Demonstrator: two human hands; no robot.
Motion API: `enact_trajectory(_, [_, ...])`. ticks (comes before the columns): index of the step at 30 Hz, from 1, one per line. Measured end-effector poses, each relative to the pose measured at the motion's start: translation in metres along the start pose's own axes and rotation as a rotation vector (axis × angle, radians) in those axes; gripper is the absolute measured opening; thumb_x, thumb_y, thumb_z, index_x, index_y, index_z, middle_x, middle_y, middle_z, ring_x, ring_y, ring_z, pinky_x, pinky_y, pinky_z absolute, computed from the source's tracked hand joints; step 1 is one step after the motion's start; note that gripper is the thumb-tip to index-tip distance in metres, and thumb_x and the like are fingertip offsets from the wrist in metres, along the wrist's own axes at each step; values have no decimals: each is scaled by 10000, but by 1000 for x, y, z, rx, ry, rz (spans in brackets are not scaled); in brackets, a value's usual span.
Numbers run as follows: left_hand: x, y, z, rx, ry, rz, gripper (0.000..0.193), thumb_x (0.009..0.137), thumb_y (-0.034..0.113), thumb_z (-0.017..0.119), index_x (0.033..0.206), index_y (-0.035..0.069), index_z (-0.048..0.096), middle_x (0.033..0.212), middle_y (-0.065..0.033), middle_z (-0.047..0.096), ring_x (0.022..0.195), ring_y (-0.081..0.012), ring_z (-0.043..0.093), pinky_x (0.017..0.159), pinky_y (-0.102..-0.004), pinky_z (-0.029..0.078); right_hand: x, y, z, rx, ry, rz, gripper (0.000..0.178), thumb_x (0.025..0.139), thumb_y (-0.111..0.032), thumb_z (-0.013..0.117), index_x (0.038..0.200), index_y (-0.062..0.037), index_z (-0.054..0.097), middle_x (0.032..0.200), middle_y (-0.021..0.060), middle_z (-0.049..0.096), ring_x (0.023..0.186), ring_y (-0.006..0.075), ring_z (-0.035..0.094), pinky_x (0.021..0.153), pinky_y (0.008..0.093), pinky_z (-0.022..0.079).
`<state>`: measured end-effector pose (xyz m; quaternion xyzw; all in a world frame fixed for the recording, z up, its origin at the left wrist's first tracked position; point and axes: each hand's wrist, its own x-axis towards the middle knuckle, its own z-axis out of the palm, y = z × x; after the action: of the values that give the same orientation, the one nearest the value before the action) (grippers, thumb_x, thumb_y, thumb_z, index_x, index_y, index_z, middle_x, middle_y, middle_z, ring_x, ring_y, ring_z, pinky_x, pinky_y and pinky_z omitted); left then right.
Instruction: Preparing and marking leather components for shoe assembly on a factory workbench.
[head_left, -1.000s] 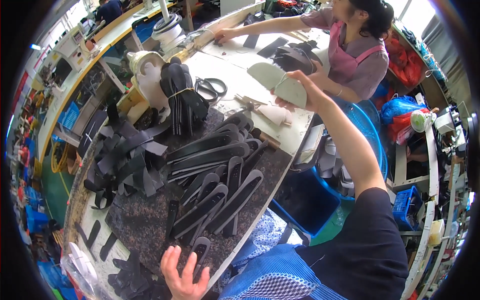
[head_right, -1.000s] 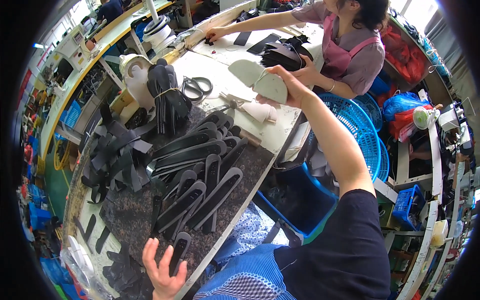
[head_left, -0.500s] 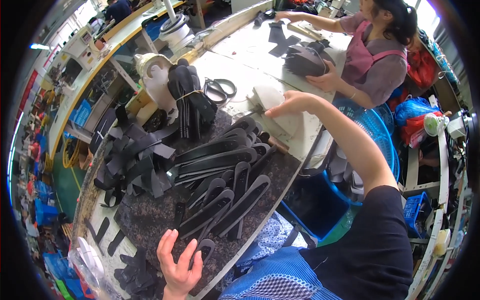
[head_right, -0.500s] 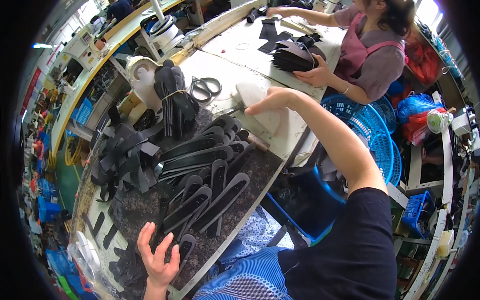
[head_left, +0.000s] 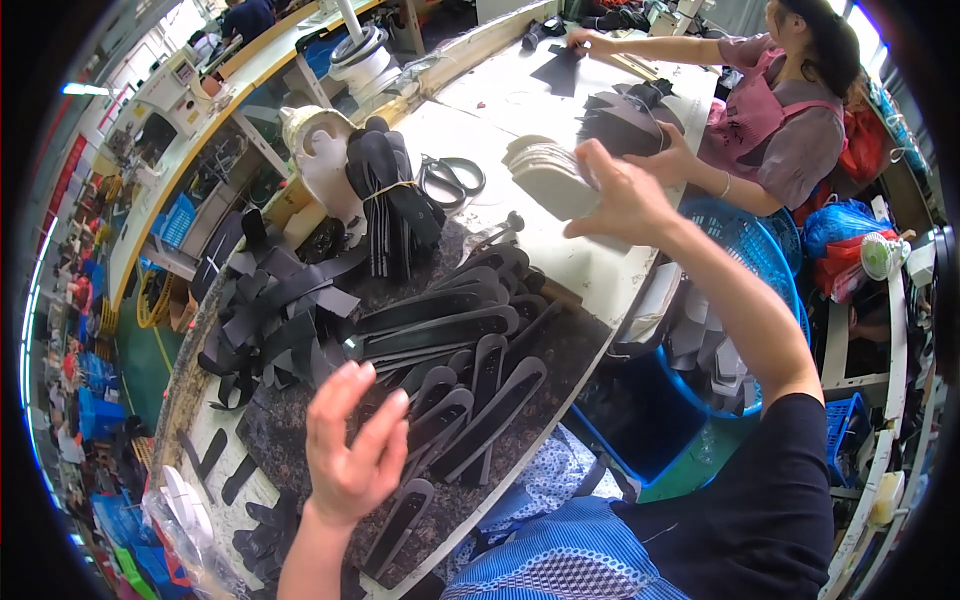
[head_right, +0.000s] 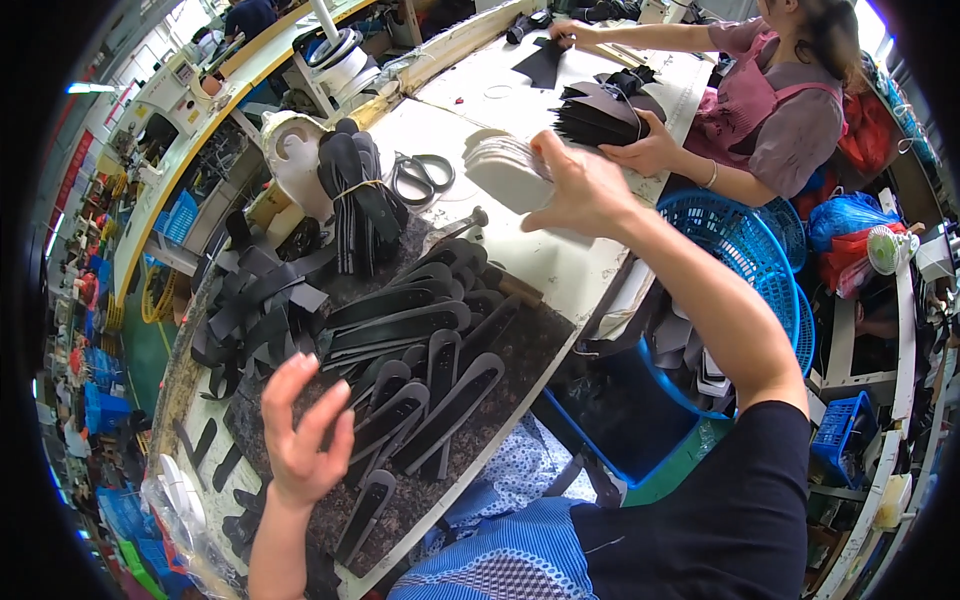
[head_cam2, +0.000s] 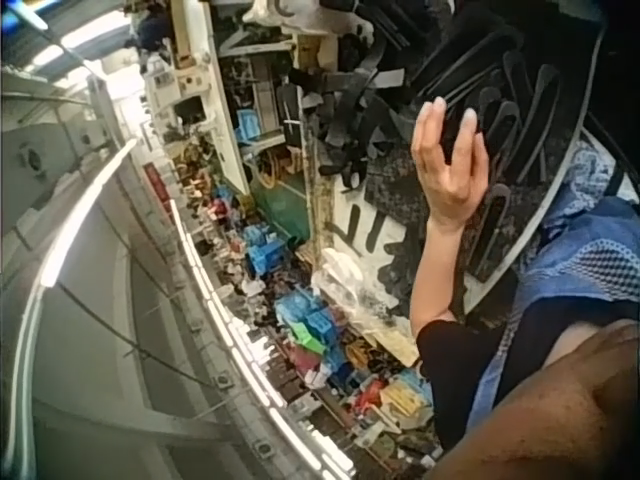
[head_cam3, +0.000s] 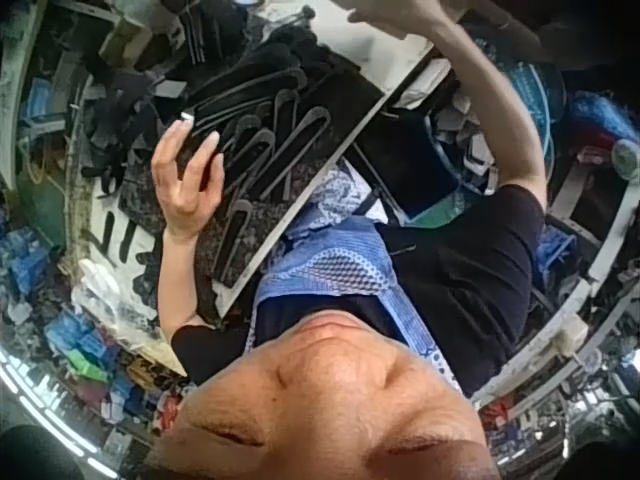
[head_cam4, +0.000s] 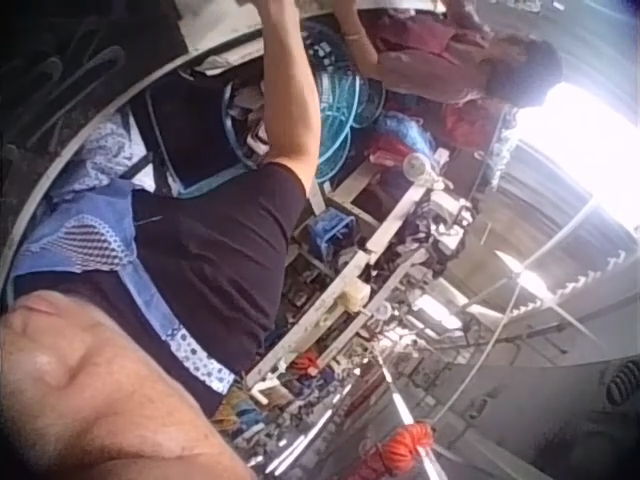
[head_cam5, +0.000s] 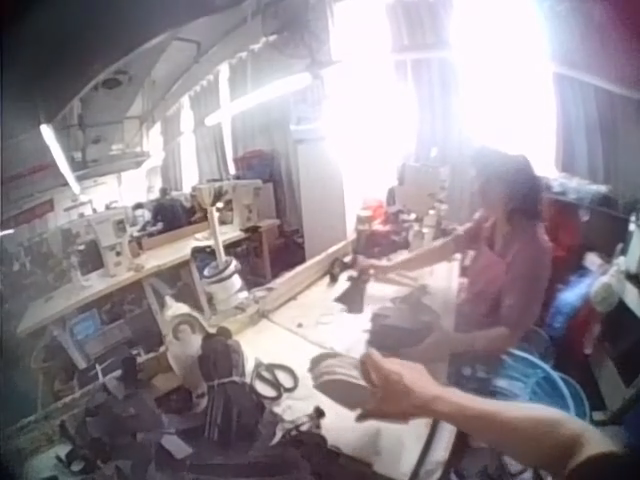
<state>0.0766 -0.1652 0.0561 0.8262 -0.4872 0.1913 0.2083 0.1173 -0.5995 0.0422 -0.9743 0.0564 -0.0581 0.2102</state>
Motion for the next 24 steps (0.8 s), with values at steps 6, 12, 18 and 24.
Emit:
enact_trajectory(6, [83, -14, 55, -196, -14, -17, 790, 821, 136, 840, 1529, 45, 502, 1506, -204, 509, 1380, -400, 509, 1164, -479, 422, -19, 38, 34, -190, -148, -143, 968, 685, -347, 942, 1505, -131, 476, 1337, 182, 607, 1251, 386, 597, 1035, 478, 509])
enact_trajectory(12, [175, 0, 134, -134, -101, 118, 1166, 773, 353, 914, 1668, 46, 231, 1623, -228, 358, 1532, -409, 328, 1268, -507, 280, -26, 47, 23, -135, 58, -210, 631, 674, -231, 908, 1210, -87, 608, 1112, 112, 687, 1131, 335, 663, 958, 446, 541])
enact_trajectory(18, [230, 28, 125, -19, -262, -23, 1025, 731, 438, 913, 1549, 63, 423, 1372, -253, 614, 1306, -397, 596, 1109, -492, 477, -52, 3, -28, -291, 329, -525, 580, 661, -142, 873, 1171, -103, 600, 1042, 60, 654, 1049, 282, 633, 936, 409, 485])
enact_trajectory(24, [185, 69, 93, -113, -333, -17, 491, 739, 396, 852, 1069, 98, 644, 913, -127, 750, 799, -338, 771, 715, -469, 625, -103, -17, -61, -151, 205, -621, 666, 581, -153, 904, 1177, -106, 611, 1046, 69, 647, 1042, 298, 649, 890, 422, 509])
